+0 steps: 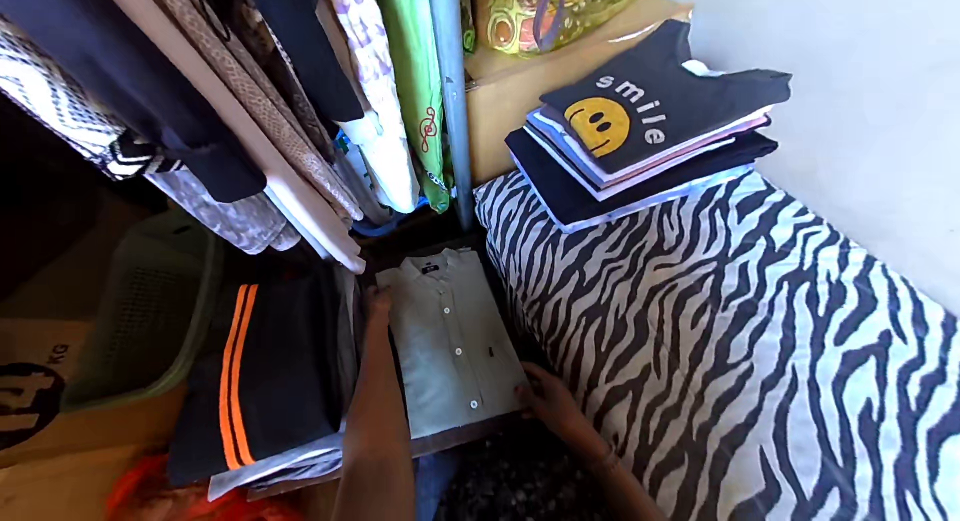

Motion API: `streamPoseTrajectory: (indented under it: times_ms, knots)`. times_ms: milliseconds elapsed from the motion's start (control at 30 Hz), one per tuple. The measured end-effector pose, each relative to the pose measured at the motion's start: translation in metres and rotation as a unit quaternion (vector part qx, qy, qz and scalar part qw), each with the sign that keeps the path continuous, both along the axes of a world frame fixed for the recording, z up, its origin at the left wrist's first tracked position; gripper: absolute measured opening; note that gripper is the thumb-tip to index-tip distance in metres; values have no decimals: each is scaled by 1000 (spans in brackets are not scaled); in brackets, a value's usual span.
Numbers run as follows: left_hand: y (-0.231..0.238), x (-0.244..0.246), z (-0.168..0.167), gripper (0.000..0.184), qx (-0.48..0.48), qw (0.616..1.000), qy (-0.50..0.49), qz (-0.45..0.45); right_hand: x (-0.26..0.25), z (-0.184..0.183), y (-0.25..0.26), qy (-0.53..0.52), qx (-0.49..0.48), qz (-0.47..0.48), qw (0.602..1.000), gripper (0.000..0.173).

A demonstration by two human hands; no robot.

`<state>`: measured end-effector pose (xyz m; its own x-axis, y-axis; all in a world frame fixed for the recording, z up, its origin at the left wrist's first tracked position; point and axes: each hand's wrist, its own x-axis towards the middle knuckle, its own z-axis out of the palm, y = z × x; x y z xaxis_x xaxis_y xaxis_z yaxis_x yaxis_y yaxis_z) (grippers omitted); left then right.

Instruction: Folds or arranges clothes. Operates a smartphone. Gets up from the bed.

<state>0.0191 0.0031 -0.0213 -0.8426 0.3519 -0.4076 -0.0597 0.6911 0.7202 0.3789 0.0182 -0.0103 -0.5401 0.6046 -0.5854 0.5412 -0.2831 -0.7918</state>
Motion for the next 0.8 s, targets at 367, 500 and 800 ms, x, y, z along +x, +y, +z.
streamPoseTrajectory:
  times_ms: [367,500,800]
  knots:
    - [-2,12,-13,39,-107,991,65,-41,5,-10,-10,-100,21,97,990,50]
    - [7,44,1,75,-104,958,247,-101,16,14,-16,-173,52,133,974,58]
    - [-10,98,-84,74,73,843,389,-365,270,74,-42,-130,384,-384,830,51]
